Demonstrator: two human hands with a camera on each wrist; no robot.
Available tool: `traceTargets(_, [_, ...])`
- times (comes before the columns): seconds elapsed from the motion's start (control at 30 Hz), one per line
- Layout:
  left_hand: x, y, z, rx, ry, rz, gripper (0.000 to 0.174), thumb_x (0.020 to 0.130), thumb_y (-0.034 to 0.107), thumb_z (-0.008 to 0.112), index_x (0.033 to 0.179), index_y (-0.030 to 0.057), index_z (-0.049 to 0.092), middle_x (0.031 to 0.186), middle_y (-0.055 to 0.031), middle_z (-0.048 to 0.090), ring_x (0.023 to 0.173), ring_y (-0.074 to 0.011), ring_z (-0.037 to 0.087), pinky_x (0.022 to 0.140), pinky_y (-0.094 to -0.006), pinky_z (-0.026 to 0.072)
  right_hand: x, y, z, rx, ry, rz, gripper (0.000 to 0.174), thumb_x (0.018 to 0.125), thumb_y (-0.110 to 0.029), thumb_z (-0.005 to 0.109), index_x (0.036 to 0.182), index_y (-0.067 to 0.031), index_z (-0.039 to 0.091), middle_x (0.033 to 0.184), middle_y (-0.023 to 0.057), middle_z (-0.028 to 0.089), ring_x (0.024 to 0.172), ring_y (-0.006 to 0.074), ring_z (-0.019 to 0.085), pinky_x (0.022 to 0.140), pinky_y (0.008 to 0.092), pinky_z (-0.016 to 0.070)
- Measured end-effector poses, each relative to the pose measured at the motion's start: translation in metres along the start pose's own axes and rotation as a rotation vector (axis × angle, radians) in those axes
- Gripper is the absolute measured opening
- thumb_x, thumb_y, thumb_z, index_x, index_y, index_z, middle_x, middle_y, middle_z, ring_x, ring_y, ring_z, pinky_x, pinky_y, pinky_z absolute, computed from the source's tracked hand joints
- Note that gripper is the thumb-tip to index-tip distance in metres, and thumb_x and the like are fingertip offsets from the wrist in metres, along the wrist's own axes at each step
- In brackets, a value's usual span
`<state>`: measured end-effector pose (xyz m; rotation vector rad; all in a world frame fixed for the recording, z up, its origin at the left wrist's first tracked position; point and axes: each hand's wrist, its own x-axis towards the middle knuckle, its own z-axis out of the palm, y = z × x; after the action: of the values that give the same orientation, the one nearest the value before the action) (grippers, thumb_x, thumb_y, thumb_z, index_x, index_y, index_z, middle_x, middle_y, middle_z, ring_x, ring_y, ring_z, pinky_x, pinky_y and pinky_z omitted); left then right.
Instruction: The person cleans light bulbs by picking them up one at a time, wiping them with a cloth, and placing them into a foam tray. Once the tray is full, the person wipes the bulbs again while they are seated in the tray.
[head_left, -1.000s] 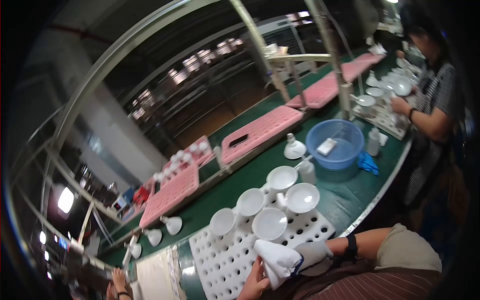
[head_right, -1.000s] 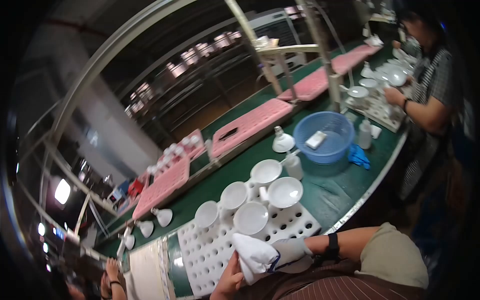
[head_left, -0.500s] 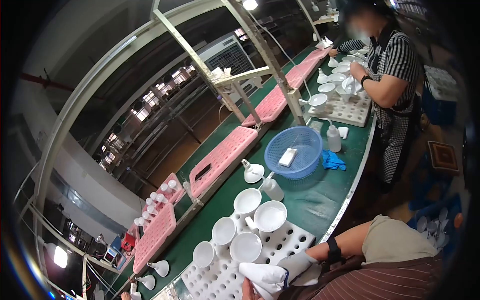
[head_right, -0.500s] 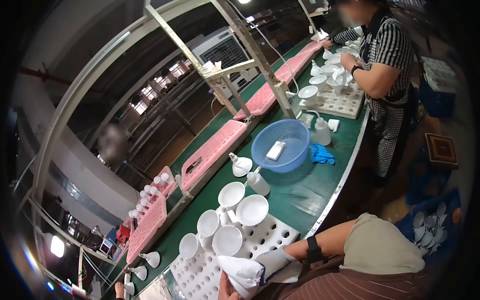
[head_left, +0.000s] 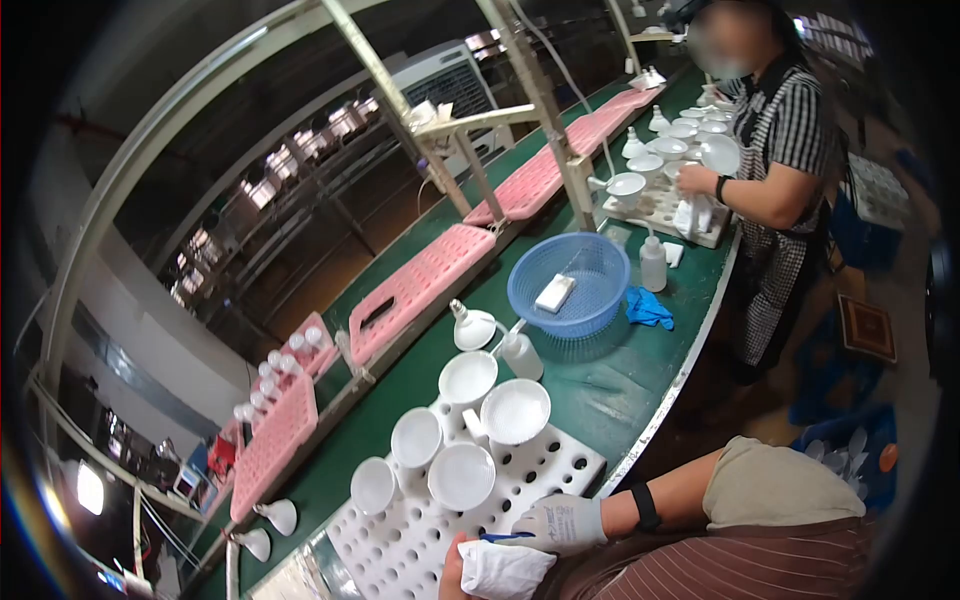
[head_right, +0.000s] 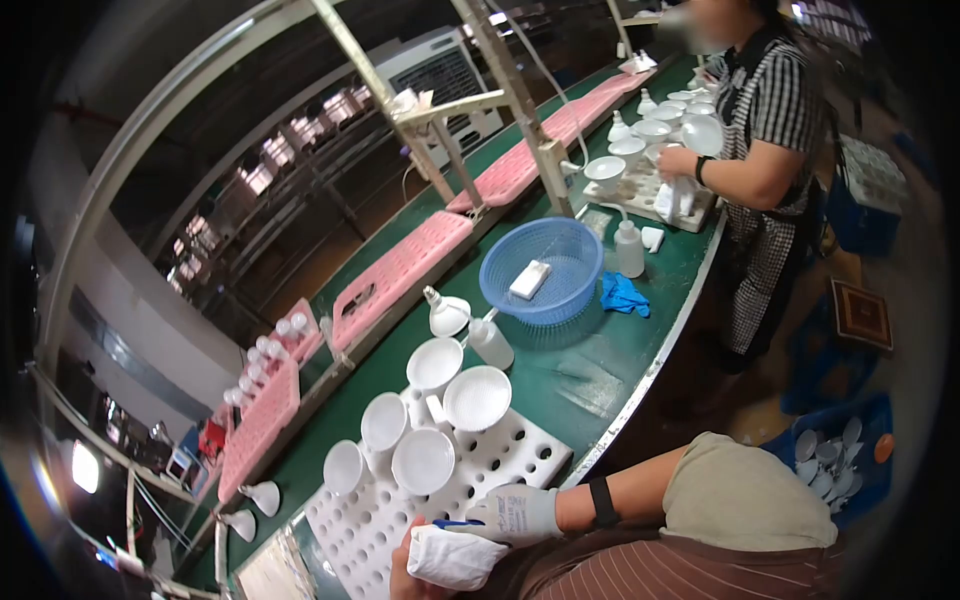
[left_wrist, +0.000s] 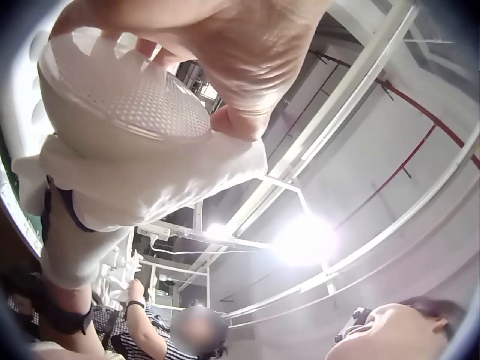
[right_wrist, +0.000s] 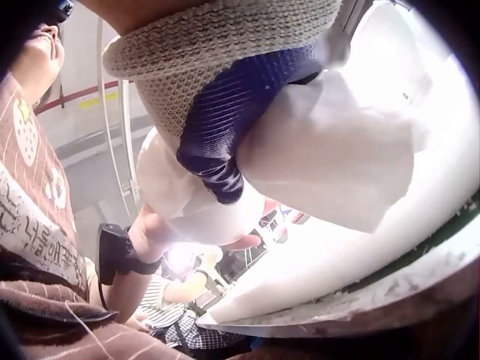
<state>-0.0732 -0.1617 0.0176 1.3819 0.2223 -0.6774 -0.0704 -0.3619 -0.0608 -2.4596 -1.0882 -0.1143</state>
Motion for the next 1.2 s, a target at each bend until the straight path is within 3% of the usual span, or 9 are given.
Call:
traceTargets(0.23, [0.028, -0.021, -0.031, -0.403, -0.073, -0.053, 0.038, 0.095, 0.020, 0.048, 0.125, -0.0024, 0.054, 0.113, -0.0132, 0.063, 0.106, -0.0248, 0.060, 0.096, -0.0379, 0.0453, -0.007, 0.000, 0.001, -0.141, 0.156, -0.157, 0.058, 0.081, -0.022, 0.056, 0.138, -0.0154, 0.049, 0.091, 0.0037, 0.061, 0.073, 0.0201, 0.062, 0.065, 0.0354, 0.0501])
traceTargets(0.37, [0.048, -0.027, -0.051, -0.359, -0.053, -0.125, 0.034, 0.099, 0.020, 0.039, 0.116, 0.0000, 0.059, 0.112, -0.0094, 0.063, 0.101, -0.0199, 0.061, 0.089, -0.0341, 0.0504, 0.000, 0.011, 0.010, 0.311, 0.275, -0.051, 0.047, 0.064, -0.018, 0.075, 0.108, -0.0068, 0.065, 0.092, 0.0091, 0.063, 0.077, 0.0285, 0.063, 0.068, 0.0378, 0.0501])
traceTargets(0.5, [0.054, -0.049, -0.050, -0.511, -0.112, 0.122, 0.033, 0.094, 0.012, 0.050, 0.126, 0.0004, 0.051, 0.114, -0.0086, 0.061, 0.103, -0.0196, 0.060, 0.091, -0.0339, 0.0498, 0.018, 0.001, -0.001, 0.657, 0.320, 0.176, 0.032, 0.072, -0.014, 0.075, 0.102, -0.0075, 0.066, 0.095, 0.0116, 0.068, 0.089, 0.0282, 0.066, 0.080, 0.0363, 0.0507])
traceTargets(0.57, [0.049, -0.066, -0.046, 0.090, -0.205, 0.520, 0.040, 0.088, 0.007, 0.063, 0.126, 0.0010, 0.051, 0.115, -0.0079, 0.059, 0.104, -0.0176, 0.059, 0.090, -0.0317, 0.0495, 0.027, -0.005, 0.013, 0.897, 0.191, 0.340, 0.033, 0.074, -0.013, 0.075, 0.105, -0.0076, 0.066, 0.096, 0.0111, 0.068, 0.090, 0.0243, 0.065, 0.081, 0.0345, 0.0502])
traceTargets(0.63, [0.044, -0.076, -0.040, -0.115, -0.192, 0.427, 0.041, 0.087, 0.005, 0.065, 0.126, 0.0016, 0.052, 0.117, -0.0073, 0.059, 0.106, -0.0176, 0.057, 0.091, -0.0316, 0.0487, 0.037, -0.020, 0.023, 1.078, 0.321, 0.291, 0.033, 0.076, -0.014, 0.074, 0.106, -0.0066, 0.064, 0.094, 0.0113, 0.067, 0.087, 0.0226, 0.064, 0.080, 0.0338, 0.0494])
traceTargets(0.77, [0.054, -0.085, -0.042, -0.475, -0.144, 0.364, 0.042, 0.088, 0.001, 0.064, 0.128, 0.0034, 0.051, 0.122, -0.0073, 0.057, 0.112, -0.0186, 0.055, 0.095, -0.0320, 0.0463, 0.036, -0.007, 0.022, 0.888, -0.044, 0.279, 0.031, 0.078, -0.015, 0.072, 0.105, -0.0041, 0.062, 0.095, 0.0108, 0.067, 0.084, 0.0233, 0.063, 0.080, 0.0342, 0.0489])
traceTargets(0.83, [0.058, -0.083, -0.045, -0.586, -0.086, 0.417, 0.042, 0.089, 0.001, 0.062, 0.129, 0.0034, 0.051, 0.124, -0.0089, 0.055, 0.111, -0.0192, 0.056, 0.094, -0.0326, 0.0481, 0.029, 0.008, 0.022, 0.701, 0.026, 0.092, 0.031, 0.078, -0.015, 0.072, 0.106, -0.0051, 0.062, 0.095, 0.0102, 0.067, 0.084, 0.0228, 0.062, 0.081, 0.0326, 0.0486])
traceTargets(1.0, [0.054, -0.077, -0.082, -0.380, 0.018, 0.408, 0.017, 0.088, -0.001, 0.060, 0.104, 0.0024, 0.057, 0.093, -0.0094, 0.064, 0.089, -0.0226, 0.065, 0.084, -0.0379, 0.0528, 0.023, 0.013, -0.040, 0.862, 0.129, 0.353, 0.026, 0.080, -0.016, 0.070, 0.104, -0.0056, 0.064, 0.096, 0.0073, 0.069, 0.085, 0.0165, 0.063, 0.079, 0.0311, 0.0494])
traceTargets(1.2, [0.055, -0.055, -0.056, 0.207, 0.068, 0.563, 0.019, 0.084, 0.000, 0.063, 0.104, 0.0018, 0.060, 0.090, -0.0078, 0.065, 0.079, -0.0176, 0.065, 0.073, -0.0330, 0.0534, 0.065, -0.032, -0.038, 0.208, 0.468, -0.173, 0.088, 0.075, -0.043, 0.072, 0.140, 0.0018, 0.032, 0.121, 0.0229, 0.057, 0.113, 0.0331, 0.057, 0.094, 0.0390, 0.0454])
